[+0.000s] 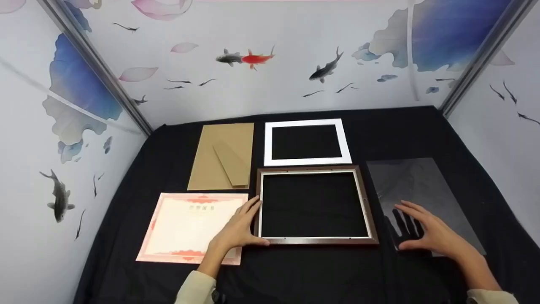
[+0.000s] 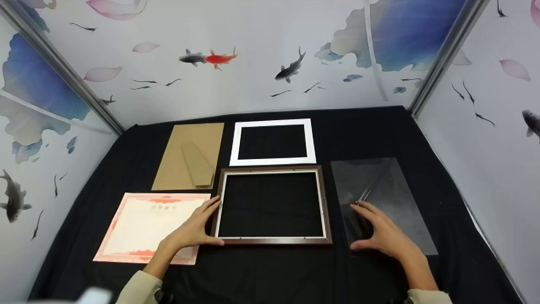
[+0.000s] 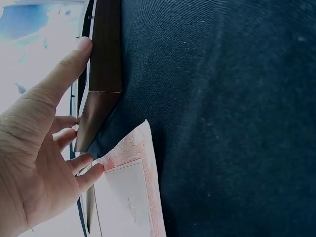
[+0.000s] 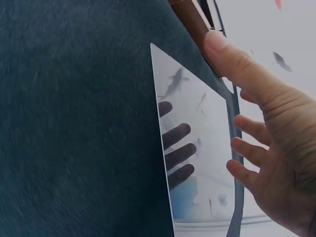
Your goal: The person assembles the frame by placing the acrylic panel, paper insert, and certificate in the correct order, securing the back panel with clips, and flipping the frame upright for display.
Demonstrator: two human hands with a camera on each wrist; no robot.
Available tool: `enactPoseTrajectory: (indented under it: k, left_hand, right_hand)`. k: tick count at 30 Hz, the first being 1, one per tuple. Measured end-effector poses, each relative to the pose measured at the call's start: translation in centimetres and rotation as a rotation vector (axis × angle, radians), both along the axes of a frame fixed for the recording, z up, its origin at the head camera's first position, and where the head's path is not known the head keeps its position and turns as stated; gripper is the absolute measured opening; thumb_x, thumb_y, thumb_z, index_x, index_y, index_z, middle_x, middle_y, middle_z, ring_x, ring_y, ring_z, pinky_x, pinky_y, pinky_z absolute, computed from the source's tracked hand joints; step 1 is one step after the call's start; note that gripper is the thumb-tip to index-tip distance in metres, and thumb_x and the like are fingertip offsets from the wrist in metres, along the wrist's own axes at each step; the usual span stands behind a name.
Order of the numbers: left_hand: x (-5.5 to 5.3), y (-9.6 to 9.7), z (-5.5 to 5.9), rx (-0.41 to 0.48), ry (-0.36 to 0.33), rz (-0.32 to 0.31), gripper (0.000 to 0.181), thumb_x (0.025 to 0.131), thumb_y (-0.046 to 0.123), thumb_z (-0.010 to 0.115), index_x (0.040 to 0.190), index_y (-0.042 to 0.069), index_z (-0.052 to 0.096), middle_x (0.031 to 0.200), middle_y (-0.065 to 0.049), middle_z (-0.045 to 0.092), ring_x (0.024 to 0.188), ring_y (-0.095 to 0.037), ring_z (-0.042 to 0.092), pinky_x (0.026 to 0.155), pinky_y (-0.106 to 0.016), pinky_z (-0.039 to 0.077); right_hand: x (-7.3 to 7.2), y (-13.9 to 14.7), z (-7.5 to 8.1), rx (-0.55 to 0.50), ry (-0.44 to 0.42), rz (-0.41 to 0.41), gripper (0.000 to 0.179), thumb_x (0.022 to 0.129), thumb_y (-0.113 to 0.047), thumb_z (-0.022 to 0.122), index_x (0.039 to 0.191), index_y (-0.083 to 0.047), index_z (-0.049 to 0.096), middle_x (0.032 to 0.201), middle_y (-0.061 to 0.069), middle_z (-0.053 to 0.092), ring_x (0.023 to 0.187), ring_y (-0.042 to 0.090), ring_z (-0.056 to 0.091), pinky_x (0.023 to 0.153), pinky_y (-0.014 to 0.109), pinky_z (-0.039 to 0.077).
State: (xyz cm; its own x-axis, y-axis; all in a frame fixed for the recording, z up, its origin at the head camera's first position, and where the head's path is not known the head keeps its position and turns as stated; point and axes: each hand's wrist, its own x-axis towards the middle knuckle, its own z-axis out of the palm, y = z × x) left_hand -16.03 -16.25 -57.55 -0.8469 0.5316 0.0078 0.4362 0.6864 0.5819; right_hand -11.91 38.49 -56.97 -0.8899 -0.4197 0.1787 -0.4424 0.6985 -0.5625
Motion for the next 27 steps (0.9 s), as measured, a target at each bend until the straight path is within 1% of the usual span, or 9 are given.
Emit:
enactPoseTrajectory:
  k: [3, 6, 9, 12, 16, 20, 23, 27]
  left_hand:
    - [-0.1, -0.1, 0.0, -0.016, -0.013, 0.001, 0.125, 0.067, 0.056, 0.091, 0.158, -0.002, 0.027, 0.164, -0.016, 0.02, 0.145, -0.041, 0.025, 0.112, -0.055, 0.029]
    - [-0.1, -0.1, 0.0, -0.023, -0.018, 0.002, 0.125, 0.068, 0.056, 0.091, 0.158, -0.002, 0.026, 0.165, -0.015, 0.02, 0.145, -0.041, 0.025, 0.113, -0.055, 0.028]
    - [-0.3, -0.1, 0.1, -0.026, -0.019, -0.001, 0.124, 0.069, 0.055, 0.091, 0.158, -0.002, 0.027, 0.164, -0.015, 0.02, 0.145, -0.041, 0.025, 0.112, -0.057, 0.028]
    - [-0.4, 0.0, 0.1, -0.025, -0.022, -0.004, 0.123, 0.069, 0.054, 0.091, 0.158, -0.002, 0.027, 0.164, -0.016, 0.02, 0.144, -0.043, 0.025, 0.111, -0.058, 0.028]
    - [-0.3, 0.1, 0.2, -0.02, -0.032, 0.005, 0.122, 0.069, 0.053, 0.091, 0.158, -0.001, 0.028, 0.164, -0.015, 0.021, 0.144, -0.044, 0.025, 0.111, -0.06, 0.028]
    - [-0.3, 0.2, 0.3, -0.013, -0.037, 0.011, 0.122, 0.068, 0.052, 0.092, 0.158, 0.0, 0.028, 0.164, -0.015, 0.021, 0.144, -0.044, 0.026, 0.11, -0.061, 0.029]
    - [-0.3, 0.2, 0.2, -0.013, -0.037, 0.015, 0.122, 0.068, 0.052, 0.092, 0.158, 0.001, 0.028, 0.164, -0.014, 0.022, 0.143, -0.045, 0.027, 0.109, -0.063, 0.029]
    - [-0.2, 0.1, 0.1, -0.014, -0.038, 0.014, 0.121, 0.068, 0.052, 0.092, 0.158, 0.0, 0.029, 0.164, -0.014, 0.022, 0.143, -0.045, 0.028, 0.108, -0.064, 0.03]
  right_hand:
    - [0.5, -0.1, -0.2, -0.002, -0.035, -0.032, 0.102, 0.061, -0.041, 0.097, 0.147, -0.008, 0.053, 0.148, 0.023, 0.045, 0.128, 0.048, 0.044, 0.09, 0.064, 0.041]
    - [1.0, -0.2, -0.5, -0.007, -0.066, -0.049, 0.102, 0.062, -0.041, 0.097, 0.147, -0.008, 0.052, 0.149, 0.023, 0.044, 0.128, 0.049, 0.043, 0.091, 0.064, 0.04]
    - [1.6, -0.3, -0.8, -0.034, -0.109, -0.056, 0.102, 0.063, -0.04, 0.097, 0.147, -0.006, 0.052, 0.15, 0.026, 0.041, 0.131, 0.054, 0.038, 0.092, 0.071, 0.037]
    - [2.2, -0.3, -0.9, -0.042, -0.18, -0.068, 0.102, 0.063, -0.041, 0.097, 0.147, -0.005, 0.051, 0.152, 0.029, 0.037, 0.134, 0.059, 0.031, 0.093, 0.077, 0.032]
    - [2.5, -0.2, -1.0, -0.023, -0.244, -0.069, 0.104, 0.063, -0.045, 0.095, 0.148, -0.005, 0.05, 0.154, 0.03, 0.033, 0.137, 0.061, 0.024, 0.095, 0.078, 0.028]
    - [2.5, 0.2, -1.0, 0.007, -0.262, -0.055, 0.103, 0.063, -0.048, 0.093, 0.146, -0.004, 0.052, 0.155, 0.029, 0.033, 0.138, 0.061, 0.022, 0.096, 0.077, 0.028]
    - [2.4, 0.4, -0.7, 0.043, -0.274, -0.046, 0.1, 0.065, -0.049, 0.091, 0.146, -0.004, 0.053, 0.156, 0.028, 0.033, 0.138, 0.06, 0.024, 0.095, 0.076, 0.031]
    - [2.3, 0.4, -0.3, 0.102, -0.255, -0.036, 0.097, 0.066, -0.051, 0.089, 0.144, -0.005, 0.056, 0.154, 0.026, 0.037, 0.133, 0.057, 0.036, 0.091, 0.072, 0.039]
